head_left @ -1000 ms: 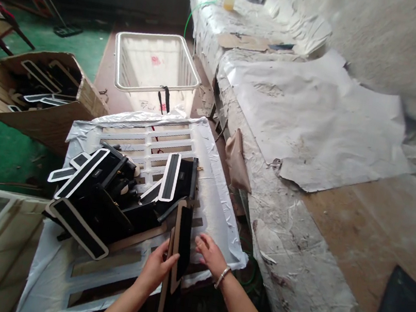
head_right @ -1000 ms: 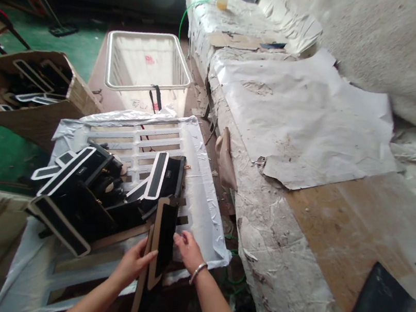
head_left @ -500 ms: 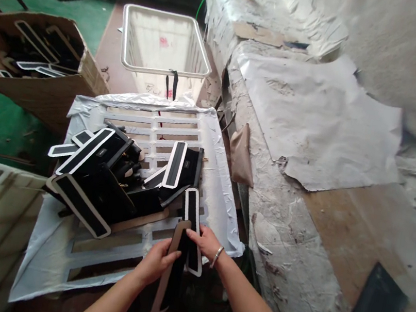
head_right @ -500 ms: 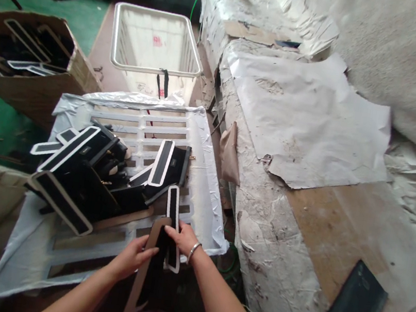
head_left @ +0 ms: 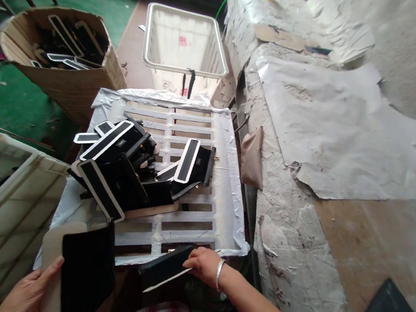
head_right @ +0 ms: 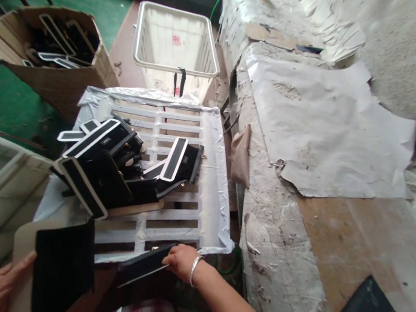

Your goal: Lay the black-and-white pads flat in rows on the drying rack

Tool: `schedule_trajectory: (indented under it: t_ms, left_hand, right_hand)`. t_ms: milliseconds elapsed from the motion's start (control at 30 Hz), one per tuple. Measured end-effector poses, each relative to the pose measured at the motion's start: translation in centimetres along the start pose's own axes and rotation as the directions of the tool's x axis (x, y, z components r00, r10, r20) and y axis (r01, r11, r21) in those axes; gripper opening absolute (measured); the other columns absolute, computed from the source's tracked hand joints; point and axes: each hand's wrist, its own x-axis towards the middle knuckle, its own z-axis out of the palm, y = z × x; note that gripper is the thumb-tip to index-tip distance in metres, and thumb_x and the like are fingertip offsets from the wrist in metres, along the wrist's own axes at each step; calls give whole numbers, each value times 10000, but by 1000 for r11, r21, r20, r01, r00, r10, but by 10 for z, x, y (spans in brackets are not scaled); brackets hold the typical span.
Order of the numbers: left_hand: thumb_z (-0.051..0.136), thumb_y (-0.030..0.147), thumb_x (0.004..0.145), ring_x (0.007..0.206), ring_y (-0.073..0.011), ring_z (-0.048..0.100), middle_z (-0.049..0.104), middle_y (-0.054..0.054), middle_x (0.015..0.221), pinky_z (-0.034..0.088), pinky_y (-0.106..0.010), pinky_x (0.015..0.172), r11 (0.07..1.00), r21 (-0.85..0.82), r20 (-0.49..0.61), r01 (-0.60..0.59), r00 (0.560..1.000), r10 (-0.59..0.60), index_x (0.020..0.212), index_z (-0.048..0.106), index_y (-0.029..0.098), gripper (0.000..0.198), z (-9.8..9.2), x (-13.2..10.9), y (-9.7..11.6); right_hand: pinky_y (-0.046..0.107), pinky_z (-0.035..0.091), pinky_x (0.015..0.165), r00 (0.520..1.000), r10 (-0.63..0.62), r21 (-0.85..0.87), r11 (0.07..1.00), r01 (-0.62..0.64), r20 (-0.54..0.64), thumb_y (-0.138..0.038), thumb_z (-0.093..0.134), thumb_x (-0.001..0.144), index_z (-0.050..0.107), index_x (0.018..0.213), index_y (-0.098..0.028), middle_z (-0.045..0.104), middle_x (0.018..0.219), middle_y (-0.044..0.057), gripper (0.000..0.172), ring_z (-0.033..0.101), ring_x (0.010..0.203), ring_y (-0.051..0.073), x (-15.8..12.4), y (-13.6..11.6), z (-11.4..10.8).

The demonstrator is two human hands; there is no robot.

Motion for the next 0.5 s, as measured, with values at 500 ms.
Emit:
schedule_trajectory:
  t_ms: [500]
  left_hand:
    - [656, 303, 793, 646, -213, 652, 686, -46, 773, 514, -282, 571, 997, -23, 162, 76, 984, -71, 1122, 547, 153, 378, 19, 22, -54]
  right_hand:
    - [297, 402, 758, 978, 207, -38, 977, -208, -41, -167, 479, 839, 657, 993, -230, 638, 997, 79, 244, 569, 911, 218, 44, 36, 18]
